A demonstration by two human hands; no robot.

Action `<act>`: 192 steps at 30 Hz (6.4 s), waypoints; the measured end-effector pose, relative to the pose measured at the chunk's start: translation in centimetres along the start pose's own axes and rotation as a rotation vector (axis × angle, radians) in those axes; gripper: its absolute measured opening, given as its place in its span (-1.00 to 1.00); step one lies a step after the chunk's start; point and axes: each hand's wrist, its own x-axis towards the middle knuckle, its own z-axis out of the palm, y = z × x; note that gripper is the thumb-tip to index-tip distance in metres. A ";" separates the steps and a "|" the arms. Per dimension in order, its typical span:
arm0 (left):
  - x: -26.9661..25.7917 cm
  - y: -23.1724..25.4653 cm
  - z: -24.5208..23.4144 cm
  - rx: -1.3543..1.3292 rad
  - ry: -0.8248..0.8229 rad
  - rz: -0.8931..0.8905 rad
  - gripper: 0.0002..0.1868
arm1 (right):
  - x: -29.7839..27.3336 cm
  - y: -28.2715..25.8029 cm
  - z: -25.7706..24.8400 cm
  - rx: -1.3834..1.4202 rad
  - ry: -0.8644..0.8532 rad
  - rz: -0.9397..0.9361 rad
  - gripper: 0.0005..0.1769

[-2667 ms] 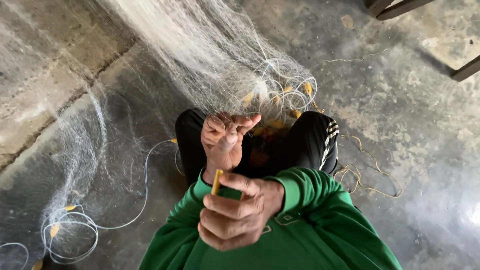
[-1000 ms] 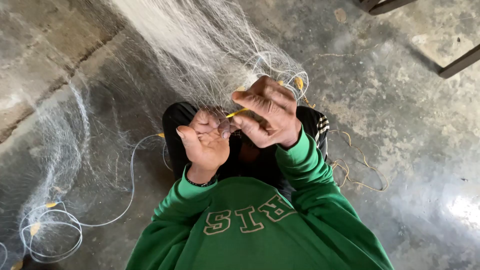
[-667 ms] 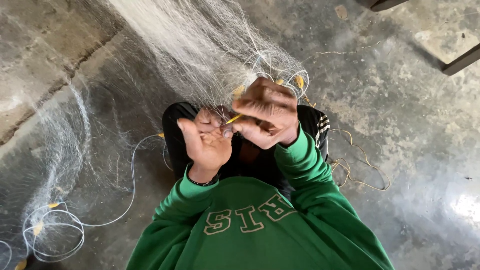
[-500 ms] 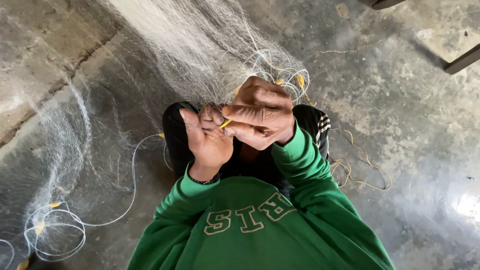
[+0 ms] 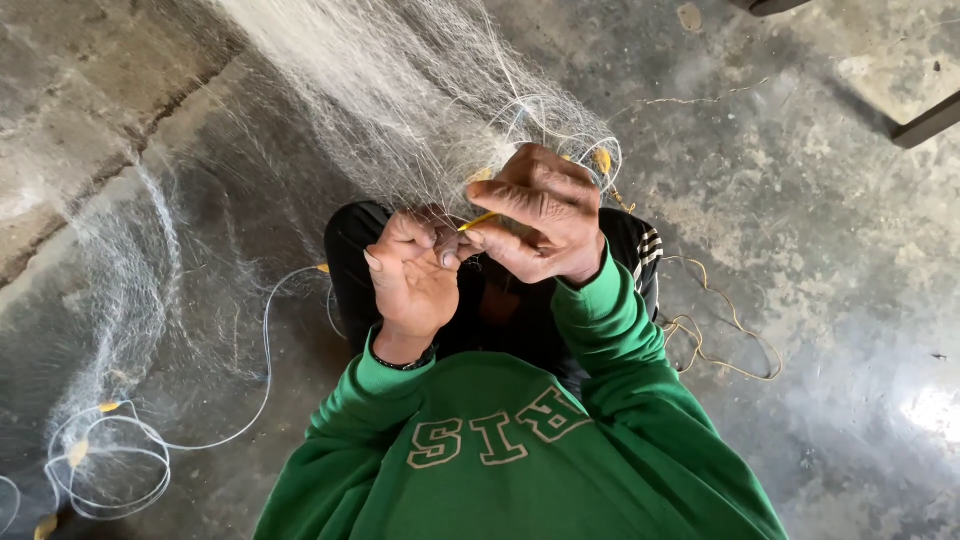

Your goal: The person repairs a fishing net by aligning its spider webs on a stick, then cutting the webs with scissors. The person then pulls the cut webs by hand.

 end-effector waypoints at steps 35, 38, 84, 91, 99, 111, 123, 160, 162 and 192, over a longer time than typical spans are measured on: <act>2.5 -0.3 2.0 -0.147 -0.110 -0.033 -0.80 | -8.3 -6.2 -0.1 0.376 0.203 0.013 -0.81; 2.5 -0.5 2.0 -0.133 -0.106 -0.039 -0.80 | -8.8 -5.6 0.2 0.414 0.188 0.056 -0.84; 1.7 -1.8 -2.0 -0.048 -0.129 0.101 -0.57 | 1.4 -3.4 -0.9 -0.163 -0.011 0.173 -0.89; 1.1 -1.4 -1.8 0.095 -0.141 0.098 -0.56 | 1.6 -2.6 -0.3 -0.136 -0.031 0.126 -0.92; -4.0 -12.9 -28.6 0.094 -0.118 0.135 -0.64 | 2.2 -1.5 0.1 0.073 -0.016 -0.072 -0.91; 4.2 1.3 2.7 0.255 -0.209 0.139 -0.58 | 4.1 -2.7 1.2 -0.127 0.043 -0.255 -0.89; 3.9 3.4 3.0 1.254 0.001 0.308 -0.42 | 3.8 -10.5 -5.0 0.447 0.164 -0.122 -0.88; 3.8 3.5 3.0 0.168 -0.350 -0.221 -0.33 | 3.2 -3.9 0.4 -0.351 -0.392 0.077 -0.59; 4.2 4.3 4.3 0.306 -0.363 -0.231 -0.19 | 3.8 -3.6 0.6 -0.168 -0.313 -0.005 -0.73; 4.8 1.0 0.0 0.332 -0.090 0.194 -0.68 | -7.4 -7.0 0.9 0.806 -0.128 0.588 -0.87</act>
